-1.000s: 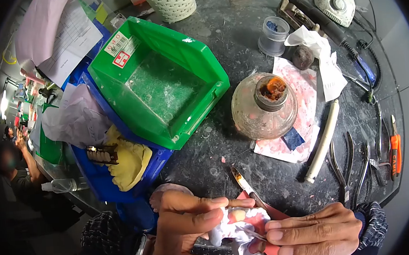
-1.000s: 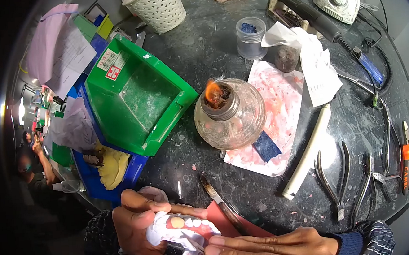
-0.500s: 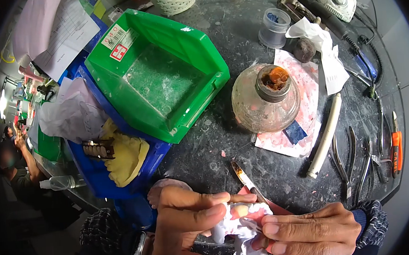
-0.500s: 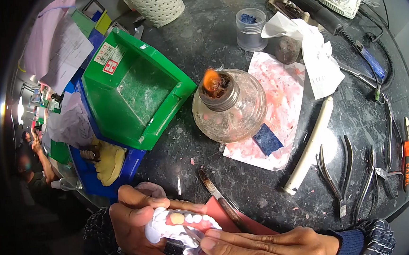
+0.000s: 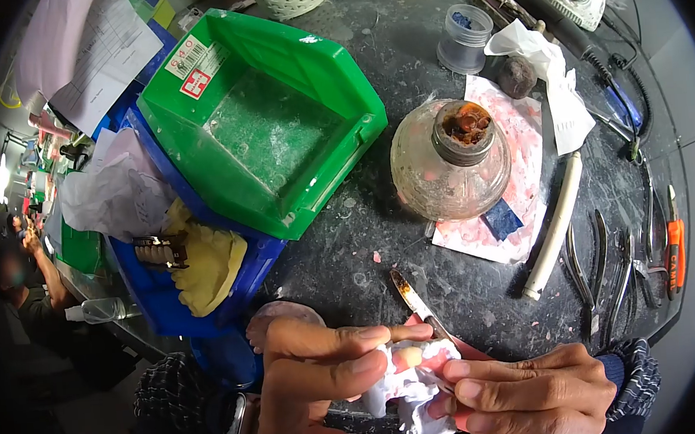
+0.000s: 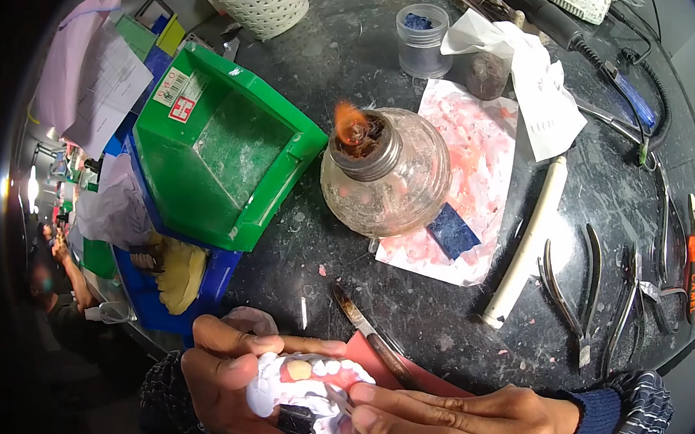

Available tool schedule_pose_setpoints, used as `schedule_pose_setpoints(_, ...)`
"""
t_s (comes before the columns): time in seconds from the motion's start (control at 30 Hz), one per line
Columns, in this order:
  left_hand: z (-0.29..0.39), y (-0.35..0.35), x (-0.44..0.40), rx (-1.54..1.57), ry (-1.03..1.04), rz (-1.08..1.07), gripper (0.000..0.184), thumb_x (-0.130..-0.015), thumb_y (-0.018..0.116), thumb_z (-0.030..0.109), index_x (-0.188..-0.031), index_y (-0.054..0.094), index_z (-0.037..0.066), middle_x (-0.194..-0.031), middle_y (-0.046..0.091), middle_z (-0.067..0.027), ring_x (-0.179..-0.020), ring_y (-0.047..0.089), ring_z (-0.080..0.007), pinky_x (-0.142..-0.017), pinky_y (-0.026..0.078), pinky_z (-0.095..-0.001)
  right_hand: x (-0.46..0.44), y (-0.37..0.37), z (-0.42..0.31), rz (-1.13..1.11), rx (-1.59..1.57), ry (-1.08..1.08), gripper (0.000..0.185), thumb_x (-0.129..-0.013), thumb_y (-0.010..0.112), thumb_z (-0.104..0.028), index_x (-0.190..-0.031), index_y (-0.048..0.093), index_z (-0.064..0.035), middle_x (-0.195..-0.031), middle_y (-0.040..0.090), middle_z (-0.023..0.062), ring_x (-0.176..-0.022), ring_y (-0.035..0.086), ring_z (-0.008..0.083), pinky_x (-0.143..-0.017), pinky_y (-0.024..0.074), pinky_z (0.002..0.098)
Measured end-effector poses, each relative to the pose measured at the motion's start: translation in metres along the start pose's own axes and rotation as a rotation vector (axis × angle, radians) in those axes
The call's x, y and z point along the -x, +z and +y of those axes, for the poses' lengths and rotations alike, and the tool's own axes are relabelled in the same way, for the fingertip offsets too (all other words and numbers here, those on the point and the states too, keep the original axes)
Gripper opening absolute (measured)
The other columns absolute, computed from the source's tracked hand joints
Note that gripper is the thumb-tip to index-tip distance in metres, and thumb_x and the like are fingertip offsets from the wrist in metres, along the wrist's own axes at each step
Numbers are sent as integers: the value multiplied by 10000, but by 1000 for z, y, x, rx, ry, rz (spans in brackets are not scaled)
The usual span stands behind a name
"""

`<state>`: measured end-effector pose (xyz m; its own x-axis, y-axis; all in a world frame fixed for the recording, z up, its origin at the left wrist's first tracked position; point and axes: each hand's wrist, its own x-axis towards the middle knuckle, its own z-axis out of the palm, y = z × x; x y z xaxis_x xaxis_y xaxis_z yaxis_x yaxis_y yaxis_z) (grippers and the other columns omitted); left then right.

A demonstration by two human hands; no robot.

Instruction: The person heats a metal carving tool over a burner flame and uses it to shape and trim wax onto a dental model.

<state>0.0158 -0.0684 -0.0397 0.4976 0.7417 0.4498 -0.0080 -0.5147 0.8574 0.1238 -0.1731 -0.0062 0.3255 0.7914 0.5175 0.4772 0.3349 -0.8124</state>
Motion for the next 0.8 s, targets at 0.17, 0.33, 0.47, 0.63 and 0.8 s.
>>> schedule_pose_setpoints(0.17,0,-1,-2,25,36,-24,333,-722,634,78,-865,337,33,-774,380,-77,-576,608,-248,-448,549,-300,4,7,13,88,-63,-107,107,-676,636,66,-763,574,76,-746,605,186,-783,622,313,-613,558,314)
schedule_pose_setpoints(0.33,-2,-5,-5,72,62,-64,386,-672,673,47,-881,349,36,-790,393,-74,-571,609,-255,-442,542,-288,3,3,13,61,-67,-129,125,-676,644,48,-785,586,63,-766,613,175,-788,621,308,-594,560,295)
schedule_pose_setpoints(0.47,-2,-7,-7,100,66,-89,433,-633,705,21,-895,359,39,-803,403,-72,-567,609,-260,-437,537,-278,3,5,14,63,-15,-162,132,-678,652,18,-793,593,47,-781,622,170,-783,626,290,-597,557,283)
schedule_pose_setpoints(0.63,-5,-6,-4,95,71,-74,430,-631,711,34,-885,365,45,-800,405,-66,-565,604,-250,-449,524,-273,3,6,14,63,60,-175,130,-677,664,-8,-782,598,30,-777,632,162,-767,636,262,-581,546,266)
schedule_pose_setpoints(0.8,-6,-4,-4,72,100,-51,405,-645,700,42,-876,368,56,-797,406,-58,-566,594,-234,-473,493,-271,4,8,8,91,104,-74,123,-676,665,-4,-761,586,38,-770,632,164,-748,639,259,-577,544,262)
